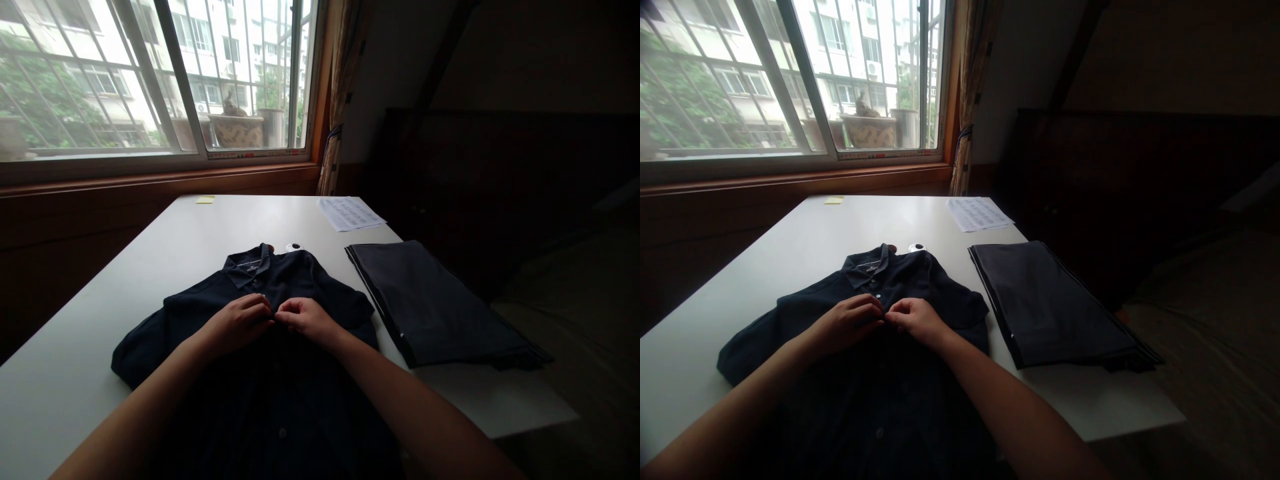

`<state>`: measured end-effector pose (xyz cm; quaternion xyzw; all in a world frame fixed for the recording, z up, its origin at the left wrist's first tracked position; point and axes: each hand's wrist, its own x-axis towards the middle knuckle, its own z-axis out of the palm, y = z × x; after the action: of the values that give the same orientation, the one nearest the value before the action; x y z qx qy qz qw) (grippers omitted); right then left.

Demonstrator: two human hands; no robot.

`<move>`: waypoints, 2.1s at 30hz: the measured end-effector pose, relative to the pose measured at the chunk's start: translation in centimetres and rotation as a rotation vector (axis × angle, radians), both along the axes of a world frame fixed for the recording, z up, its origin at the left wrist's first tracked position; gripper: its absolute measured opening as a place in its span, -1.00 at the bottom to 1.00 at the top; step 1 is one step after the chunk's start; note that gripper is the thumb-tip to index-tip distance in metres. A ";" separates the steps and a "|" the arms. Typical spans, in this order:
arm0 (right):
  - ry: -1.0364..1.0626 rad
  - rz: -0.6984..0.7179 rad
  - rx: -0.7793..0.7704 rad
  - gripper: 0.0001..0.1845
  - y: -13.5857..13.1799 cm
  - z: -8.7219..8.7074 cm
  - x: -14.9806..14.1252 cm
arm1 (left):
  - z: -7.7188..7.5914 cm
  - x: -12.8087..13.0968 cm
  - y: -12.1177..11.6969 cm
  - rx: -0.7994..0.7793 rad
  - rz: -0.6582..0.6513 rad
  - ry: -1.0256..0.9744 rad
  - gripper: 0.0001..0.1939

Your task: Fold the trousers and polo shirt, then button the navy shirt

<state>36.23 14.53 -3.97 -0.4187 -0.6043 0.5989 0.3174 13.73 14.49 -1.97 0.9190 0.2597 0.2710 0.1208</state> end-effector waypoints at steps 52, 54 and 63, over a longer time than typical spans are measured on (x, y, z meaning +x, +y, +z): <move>-0.023 -0.001 0.090 -0.65 -0.4 -0.1 -0.2 | 0.3 0.2 0.3 -1.013 0.261 -0.187 -0.58; -0.034 -0.004 0.103 -0.66 -0.5 -0.1 -0.3 | 0.1 0.2 0.3 -1.058 0.255 -0.203 -0.56; -0.060 -0.022 0.154 -0.71 -0.7 0.1 -0.5 | 0.1 0.5 0.3 -1.030 0.258 -0.206 -0.57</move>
<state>35.76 13.83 -3.91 -0.4175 -0.6532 0.5342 0.3370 14.23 14.82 -1.87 0.6703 0.4564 0.2101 0.5462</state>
